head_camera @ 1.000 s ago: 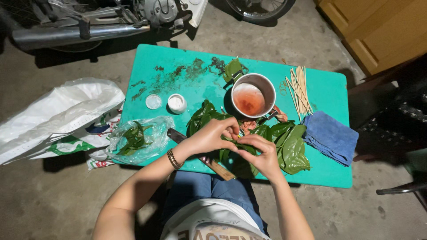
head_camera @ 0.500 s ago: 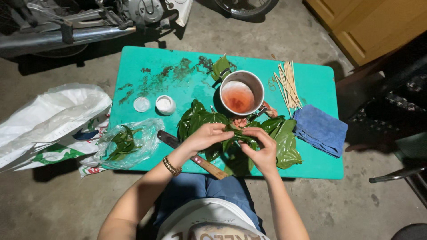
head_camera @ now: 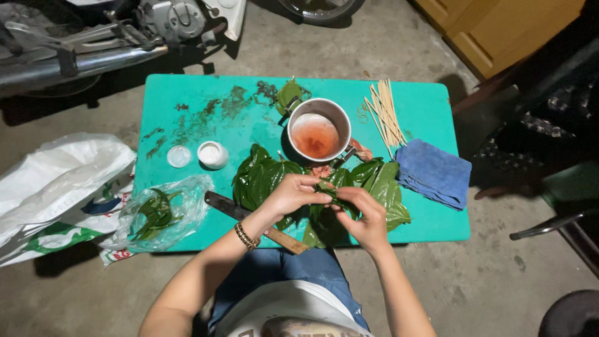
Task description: The person folds large green leaves into cone shapes and secures them with wooden skewers. They repeatedly pick up leaves, fold them, and insert skewers to hold the shape, placing finished cones on the table.
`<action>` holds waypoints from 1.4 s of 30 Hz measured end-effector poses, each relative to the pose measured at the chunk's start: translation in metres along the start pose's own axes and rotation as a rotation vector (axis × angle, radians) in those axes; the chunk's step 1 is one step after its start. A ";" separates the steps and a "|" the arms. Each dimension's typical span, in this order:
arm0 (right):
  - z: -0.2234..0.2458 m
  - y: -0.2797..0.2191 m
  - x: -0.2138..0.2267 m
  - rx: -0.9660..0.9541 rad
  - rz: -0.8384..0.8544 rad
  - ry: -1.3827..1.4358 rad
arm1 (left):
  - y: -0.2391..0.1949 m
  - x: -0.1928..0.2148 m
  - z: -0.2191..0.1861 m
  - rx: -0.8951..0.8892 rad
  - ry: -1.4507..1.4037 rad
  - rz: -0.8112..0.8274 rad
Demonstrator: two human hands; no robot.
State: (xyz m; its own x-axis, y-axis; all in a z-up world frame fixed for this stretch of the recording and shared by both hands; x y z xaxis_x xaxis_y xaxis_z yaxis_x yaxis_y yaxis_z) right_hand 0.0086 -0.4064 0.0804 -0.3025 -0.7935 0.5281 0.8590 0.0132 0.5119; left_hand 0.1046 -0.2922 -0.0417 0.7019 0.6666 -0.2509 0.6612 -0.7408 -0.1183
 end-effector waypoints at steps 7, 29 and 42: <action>-0.006 -0.011 0.015 -0.025 -0.031 -0.075 | 0.019 -0.015 0.013 0.065 0.074 0.041; -0.217 -0.100 0.106 -0.686 -0.571 0.488 | 0.321 0.030 -0.028 -0.007 1.504 -0.207; -0.249 -0.145 0.094 -0.712 -0.623 0.714 | 0.384 0.047 0.046 0.187 1.643 -0.260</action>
State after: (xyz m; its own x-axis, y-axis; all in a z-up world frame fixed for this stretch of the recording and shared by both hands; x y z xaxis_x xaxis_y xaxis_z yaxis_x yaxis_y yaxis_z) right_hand -0.0415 -0.6347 -0.1130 -0.6449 -0.7063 -0.2920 0.7500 -0.6583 -0.0642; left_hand 0.3795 -0.5489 -0.1429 0.1783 0.0478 0.9828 0.8429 -0.5227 -0.1275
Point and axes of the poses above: each hand's wrist, its own y-axis towards the middle knuckle, its own x-axis out of the back of the hand, z = x × y, the point moved 10 cm from there along y, towards the middle knuckle, and after that the axes turned 2 degrees about z, right-handed, at the moved point
